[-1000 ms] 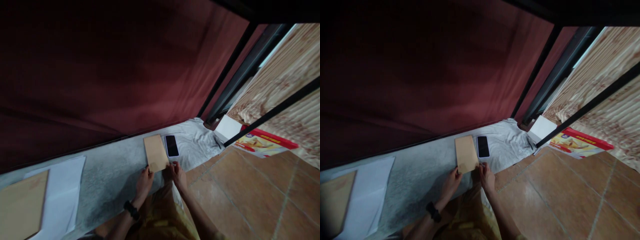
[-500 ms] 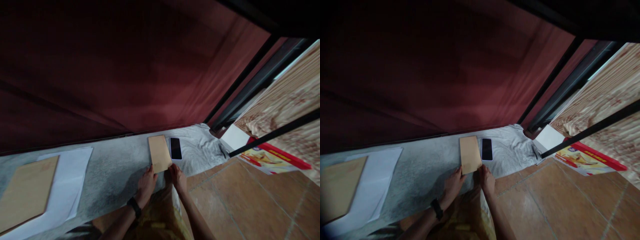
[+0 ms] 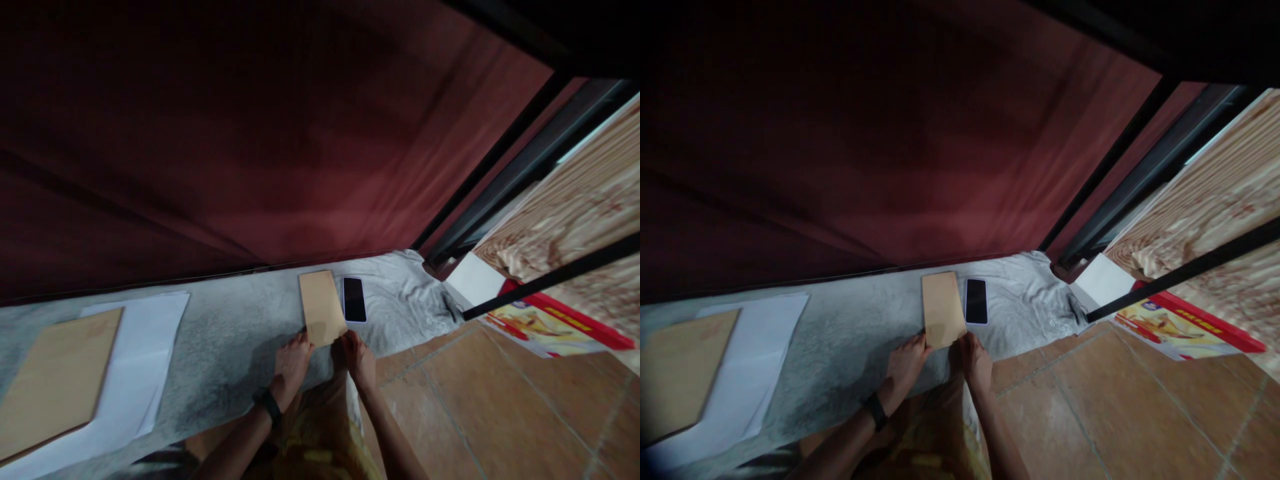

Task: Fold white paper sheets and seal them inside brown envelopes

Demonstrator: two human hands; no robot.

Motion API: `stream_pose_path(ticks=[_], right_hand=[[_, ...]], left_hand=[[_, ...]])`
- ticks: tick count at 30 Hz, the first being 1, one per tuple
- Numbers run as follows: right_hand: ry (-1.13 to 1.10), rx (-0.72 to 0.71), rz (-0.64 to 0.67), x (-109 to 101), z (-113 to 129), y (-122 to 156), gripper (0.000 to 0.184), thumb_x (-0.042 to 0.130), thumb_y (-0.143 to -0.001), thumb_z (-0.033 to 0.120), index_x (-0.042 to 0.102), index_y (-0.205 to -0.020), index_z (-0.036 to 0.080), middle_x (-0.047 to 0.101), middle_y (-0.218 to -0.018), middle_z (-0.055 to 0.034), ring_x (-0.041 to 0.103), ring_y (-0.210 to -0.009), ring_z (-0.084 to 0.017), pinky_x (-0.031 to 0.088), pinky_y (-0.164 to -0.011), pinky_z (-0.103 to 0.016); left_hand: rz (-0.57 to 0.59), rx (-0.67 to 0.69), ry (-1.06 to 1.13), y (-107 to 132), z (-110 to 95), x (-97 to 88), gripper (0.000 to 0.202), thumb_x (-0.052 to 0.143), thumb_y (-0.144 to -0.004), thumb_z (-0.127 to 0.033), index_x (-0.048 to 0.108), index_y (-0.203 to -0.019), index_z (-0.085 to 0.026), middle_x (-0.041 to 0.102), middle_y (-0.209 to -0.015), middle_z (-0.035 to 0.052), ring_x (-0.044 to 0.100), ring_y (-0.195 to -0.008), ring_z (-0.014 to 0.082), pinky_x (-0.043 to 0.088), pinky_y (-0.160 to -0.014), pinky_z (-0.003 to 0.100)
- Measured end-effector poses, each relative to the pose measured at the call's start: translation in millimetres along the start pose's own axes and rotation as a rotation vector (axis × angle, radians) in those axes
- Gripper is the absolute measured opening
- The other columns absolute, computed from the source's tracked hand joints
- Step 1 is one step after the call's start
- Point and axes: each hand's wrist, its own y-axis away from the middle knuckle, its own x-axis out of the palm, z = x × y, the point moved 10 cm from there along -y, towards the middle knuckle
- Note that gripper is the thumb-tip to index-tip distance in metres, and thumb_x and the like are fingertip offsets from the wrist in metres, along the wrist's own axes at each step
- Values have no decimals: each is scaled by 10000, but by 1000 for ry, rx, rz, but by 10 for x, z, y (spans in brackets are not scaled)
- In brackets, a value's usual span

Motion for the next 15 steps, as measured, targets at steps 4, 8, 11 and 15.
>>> stream_pose_path(ticks=[4, 8, 11, 15], right_hand=[[-23, -3, -25, -10, -21, 37, 401, 386, -1038, 421, 654, -1231, 195, 756, -1078, -135, 727, -952, -324, 535, -764, -392], [-78, 70, -48, -59, -155, 17, 475, 389, -1015, 460, 644, -1292, 170, 764, -1019, -145, 734, -890, -319, 552, -726, -387], [-274, 128, -42, -120, -155, -196, 510, 432, -988, 491, 620, -1322, 155, 755, -847, -90, 724, -758, -258, 553, -647, -330], [-577, 255, 124, -23, 90, -692, 601, 515, -961, 428, 433, -1471, 122, 636, -575, 33, 580, -454, -153, 437, -433, -224]], left_hand=[[5, -17, 14, 3, 32, 17, 273, 517, -985, -309, 692, -1152, -183, 742, -1126, 151, 709, -1025, 290, 485, -823, 350], [-21, -136, 142, -76, 233, 11, 365, 536, -980, -360, 655, -1265, -165, 740, -1171, 151, 710, -1042, 269, 497, -861, 335], [-20, -201, 303, -262, 388, 7, 368, 491, -992, -301, 646, -1283, -137, 757, -1120, 132, 711, -1032, 222, 497, -901, 307], [-53, -217, 378, -577, 482, -49, 341, 477, -970, -233, 668, -1227, -117, 739, -1180, 137, 699, -1063, 199, 499, -928, 289]])
